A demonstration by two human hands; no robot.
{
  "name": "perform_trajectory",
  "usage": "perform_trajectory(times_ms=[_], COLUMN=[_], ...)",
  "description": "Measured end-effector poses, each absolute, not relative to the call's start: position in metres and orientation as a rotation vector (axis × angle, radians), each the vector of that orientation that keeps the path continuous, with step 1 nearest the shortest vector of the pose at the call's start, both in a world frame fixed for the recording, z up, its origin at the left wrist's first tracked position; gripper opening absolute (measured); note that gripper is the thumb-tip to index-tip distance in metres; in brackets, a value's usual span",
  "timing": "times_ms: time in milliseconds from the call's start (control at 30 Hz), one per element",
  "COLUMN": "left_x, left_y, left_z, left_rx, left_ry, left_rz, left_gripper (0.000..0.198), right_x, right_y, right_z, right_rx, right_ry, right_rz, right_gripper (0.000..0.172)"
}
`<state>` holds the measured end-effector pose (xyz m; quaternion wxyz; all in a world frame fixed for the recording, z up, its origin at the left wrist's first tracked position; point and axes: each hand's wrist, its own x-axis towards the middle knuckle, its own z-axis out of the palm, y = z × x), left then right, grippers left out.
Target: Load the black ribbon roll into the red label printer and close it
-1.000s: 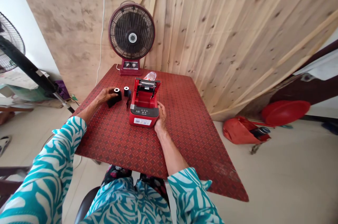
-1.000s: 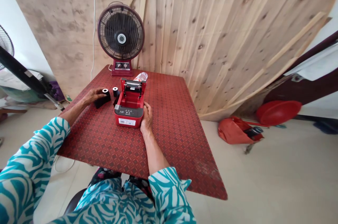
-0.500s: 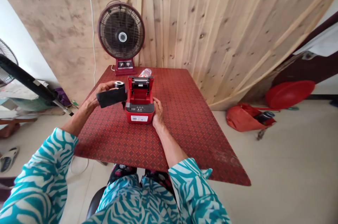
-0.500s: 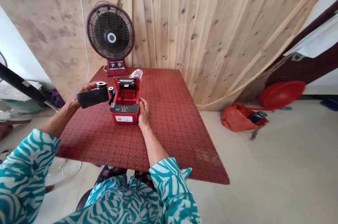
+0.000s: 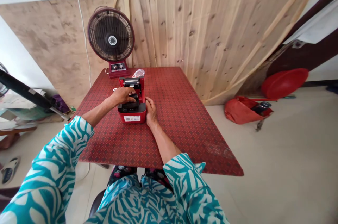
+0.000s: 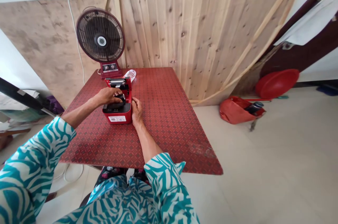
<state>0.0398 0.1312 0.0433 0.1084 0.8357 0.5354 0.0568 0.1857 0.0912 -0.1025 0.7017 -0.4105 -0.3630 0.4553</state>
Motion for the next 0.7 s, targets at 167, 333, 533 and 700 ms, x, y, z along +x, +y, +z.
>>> perform_trajectory(times_ms=[167,333,533,700], left_x=[0.058,0.062,0.03,0.001], left_y=[0.135,0.147,0.132,0.082], left_z=[0.039,0.036,0.042,0.033], left_rx=[2.51,2.549,2.386,2.242], left_ry=[1.67,1.578,1.276,1.258], left_rz=[-0.125,-0.286,0.263,0.689], left_gripper=[0.029,0.023,0.027,0.047], right_x=[0.186,0.186,0.187,0.188], right_y=[0.094,0.093,0.091,0.088], right_z=[-0.107,-0.106,-0.103,-0.101], right_rx=[-0.915,-0.924,-0.929,-0.931], right_ry=[-0.816,-0.823,-0.822,-0.812], right_rz=[0.99,0.975,0.992,1.016], right_gripper=[0.038,0.04,0.039,0.038])
